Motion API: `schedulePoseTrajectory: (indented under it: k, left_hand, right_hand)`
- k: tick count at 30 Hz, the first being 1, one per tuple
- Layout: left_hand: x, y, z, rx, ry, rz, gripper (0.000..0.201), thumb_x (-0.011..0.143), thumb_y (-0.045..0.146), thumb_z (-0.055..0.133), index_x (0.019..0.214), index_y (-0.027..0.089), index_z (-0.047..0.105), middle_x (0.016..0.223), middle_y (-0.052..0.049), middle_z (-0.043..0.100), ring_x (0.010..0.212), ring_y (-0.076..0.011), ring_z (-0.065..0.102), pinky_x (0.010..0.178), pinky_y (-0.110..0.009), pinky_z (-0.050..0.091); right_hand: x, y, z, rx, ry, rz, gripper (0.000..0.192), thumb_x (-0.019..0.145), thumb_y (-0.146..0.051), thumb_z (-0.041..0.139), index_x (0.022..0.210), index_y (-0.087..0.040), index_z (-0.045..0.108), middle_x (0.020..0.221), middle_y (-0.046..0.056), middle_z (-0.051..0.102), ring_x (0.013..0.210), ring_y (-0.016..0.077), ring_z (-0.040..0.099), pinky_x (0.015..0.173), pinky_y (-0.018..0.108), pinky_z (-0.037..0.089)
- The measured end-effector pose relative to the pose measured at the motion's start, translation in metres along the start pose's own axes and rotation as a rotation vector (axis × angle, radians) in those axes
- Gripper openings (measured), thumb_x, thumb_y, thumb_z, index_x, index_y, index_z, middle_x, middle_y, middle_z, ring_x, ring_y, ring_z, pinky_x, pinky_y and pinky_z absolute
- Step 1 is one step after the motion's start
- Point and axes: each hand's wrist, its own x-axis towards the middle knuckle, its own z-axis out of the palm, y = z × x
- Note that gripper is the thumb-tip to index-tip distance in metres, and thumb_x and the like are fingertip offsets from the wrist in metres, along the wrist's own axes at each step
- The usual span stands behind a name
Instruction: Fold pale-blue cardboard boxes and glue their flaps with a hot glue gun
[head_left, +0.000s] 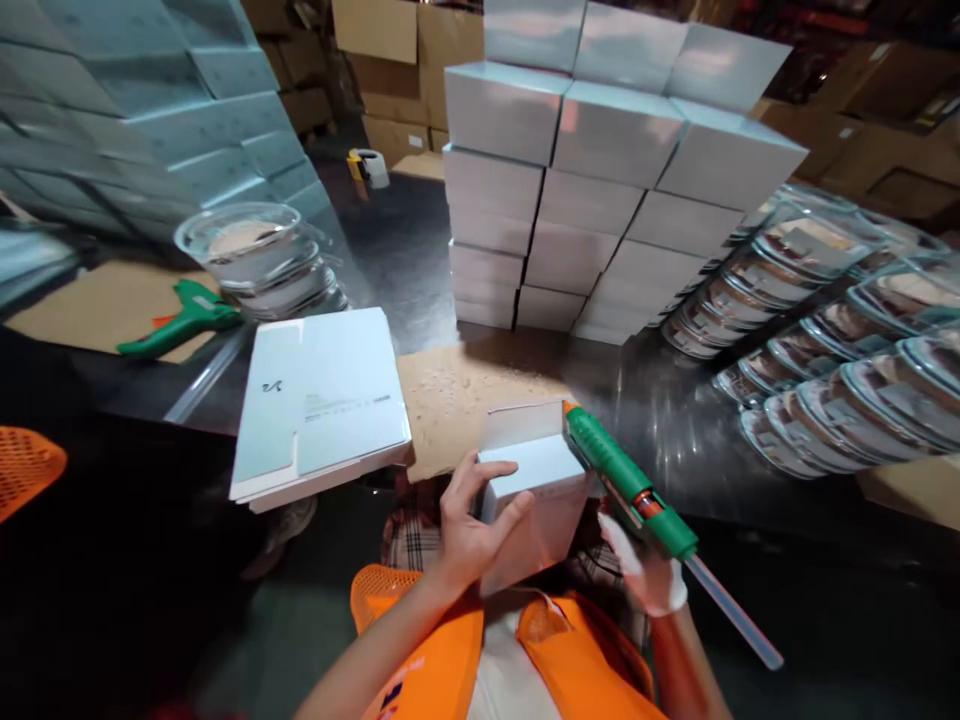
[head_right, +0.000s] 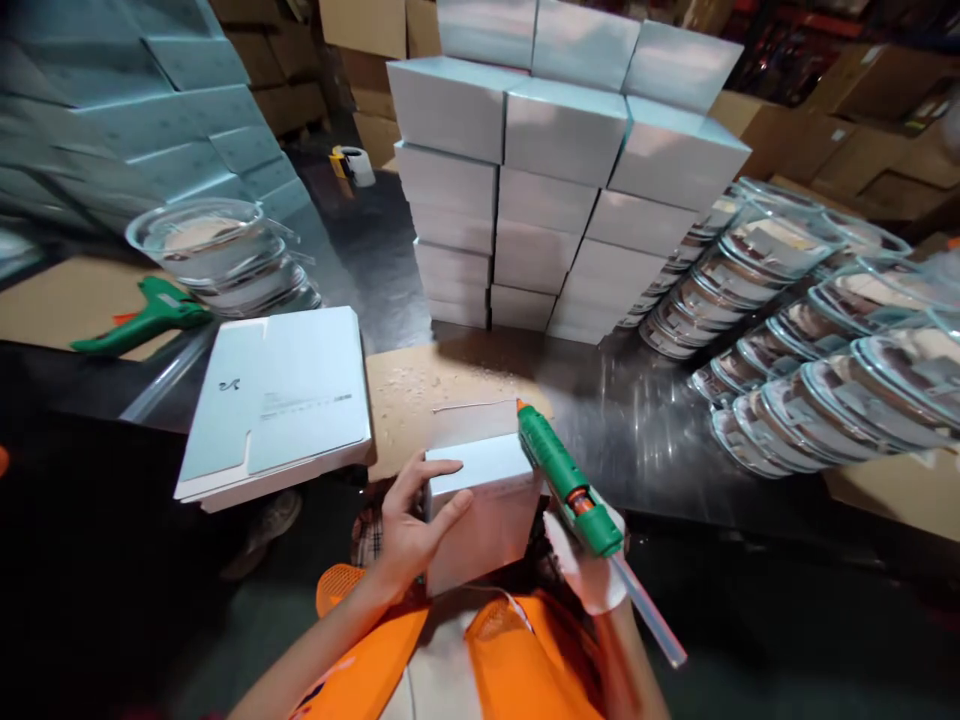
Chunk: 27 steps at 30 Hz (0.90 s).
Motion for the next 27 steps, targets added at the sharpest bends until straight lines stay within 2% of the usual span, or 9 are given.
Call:
schedulePoseTrajectory:
  k: [3, 9, 13, 16, 18, 20, 22, 24, 27]
  left_hand:
    - [0.003, -0.002, -0.006, -0.028, 0.034, -0.083, 0.024, 0.087, 0.047, 0.083, 0.096, 0.025, 0.081, 0.096, -0.005, 0.079, 0.101, -0.0260, 0.071, 0.101, -0.040, 0.054]
    - [0.011, 0.000, -0.018, -0.171, 0.057, -0.227, 0.038, 0.082, 0.055, 0.083, 0.096, 0.020, 0.079, 0.090, -0.004, 0.074, 0.082, -0.0211, 0.069, 0.073, -0.029, 0.054]
    - [0.014, 0.001, -0.026, -0.228, 0.049, -0.295, 0.043, 0.080, 0.061, 0.082, 0.093, 0.020, 0.077, 0.082, -0.003, 0.073, 0.071, -0.0193, 0.065, 0.065, -0.027, 0.052]
    - [0.015, 0.002, -0.027, -0.244, 0.041, -0.296, 0.045, 0.077, 0.063, 0.083, 0.091, 0.020, 0.077, 0.081, -0.003, 0.072, 0.072, -0.0195, 0.065, 0.065, -0.027, 0.052]
    - [0.015, 0.004, -0.024, -0.243, 0.013, -0.285, 0.045, 0.077, 0.063, 0.083, 0.089, 0.020, 0.077, 0.083, -0.003, 0.073, 0.075, -0.0203, 0.067, 0.068, -0.028, 0.053]
    - [0.014, 0.004, -0.019, -0.271, -0.056, -0.282, 0.046, 0.078, 0.063, 0.084, 0.090, 0.020, 0.077, 0.085, -0.003, 0.073, 0.075, -0.0201, 0.067, 0.068, -0.028, 0.053]
    - [0.013, 0.004, -0.012, -0.310, -0.132, -0.272, 0.047, 0.078, 0.064, 0.085, 0.091, 0.020, 0.077, 0.086, -0.004, 0.074, 0.075, -0.0204, 0.067, 0.068, -0.028, 0.053]
    - [0.013, 0.001, -0.006, -0.324, -0.154, -0.250, 0.047, 0.077, 0.065, 0.086, 0.091, 0.021, 0.076, 0.092, -0.006, 0.075, 0.085, -0.0236, 0.072, 0.075, -0.030, 0.056]
    - [0.015, -0.004, 0.001, -0.394, -0.097, -0.256, 0.049, 0.077, 0.063, 0.089, 0.101, 0.024, 0.071, 0.110, -0.009, 0.076, 0.106, -0.0269, 0.074, 0.089, -0.032, 0.058]
  right_hand:
    - [0.018, 0.001, -0.007, 0.065, 0.127, 0.147, 0.038, 0.074, -0.060, 0.085, 0.083, -0.024, 0.079, 0.077, 0.007, 0.076, 0.066, 0.0253, 0.069, 0.073, 0.045, 0.063]
    - [0.084, -0.011, 0.007, 0.222, -0.095, 0.321, 0.062, 0.077, -0.071, 0.069, 0.095, -0.012, 0.081, 0.054, 0.003, 0.062, 0.044, 0.0158, 0.052, 0.046, 0.030, 0.046]
    - [0.107, -0.011, -0.005, 0.131, -0.129, 0.415, 0.059, 0.086, -0.070, 0.061, 0.074, -0.014, 0.074, 0.061, 0.013, 0.071, 0.047, 0.0201, 0.061, 0.050, 0.034, 0.053]
    - [0.105, -0.014, -0.026, -0.020, -0.078, 0.450, 0.050, 0.087, -0.060, 0.069, 0.058, -0.019, 0.067, 0.046, 0.009, 0.061, 0.044, 0.0208, 0.060, 0.047, 0.031, 0.049]
    - [0.096, -0.023, -0.031, -0.077, 0.007, 0.410, 0.036, 0.084, -0.051, 0.078, 0.064, -0.021, 0.072, 0.053, 0.006, 0.067, 0.054, 0.0204, 0.067, 0.053, 0.027, 0.051]
    - [0.084, -0.039, -0.022, -0.023, 0.020, 0.276, 0.025, 0.081, -0.049, 0.083, 0.088, -0.024, 0.082, 0.083, 0.006, 0.081, 0.079, 0.0224, 0.076, 0.068, 0.028, 0.057]
    - [0.075, -0.055, -0.005, 0.127, -0.114, 0.138, 0.043, 0.077, -0.052, 0.087, 0.110, -0.024, 0.084, 0.108, 0.007, 0.084, 0.098, 0.0259, 0.077, 0.083, 0.033, 0.061]
    - [0.071, -0.065, 0.011, 0.298, -0.275, 0.081, 0.056, 0.071, -0.054, 0.093, 0.113, -0.019, 0.083, 0.111, 0.008, 0.083, 0.100, 0.0280, 0.077, 0.092, 0.040, 0.062]
    - [0.070, -0.066, 0.015, 0.388, -0.285, 0.037, 0.063, 0.069, -0.066, 0.093, 0.109, -0.018, 0.083, 0.106, 0.008, 0.083, 0.099, 0.0271, 0.078, 0.097, 0.042, 0.061]
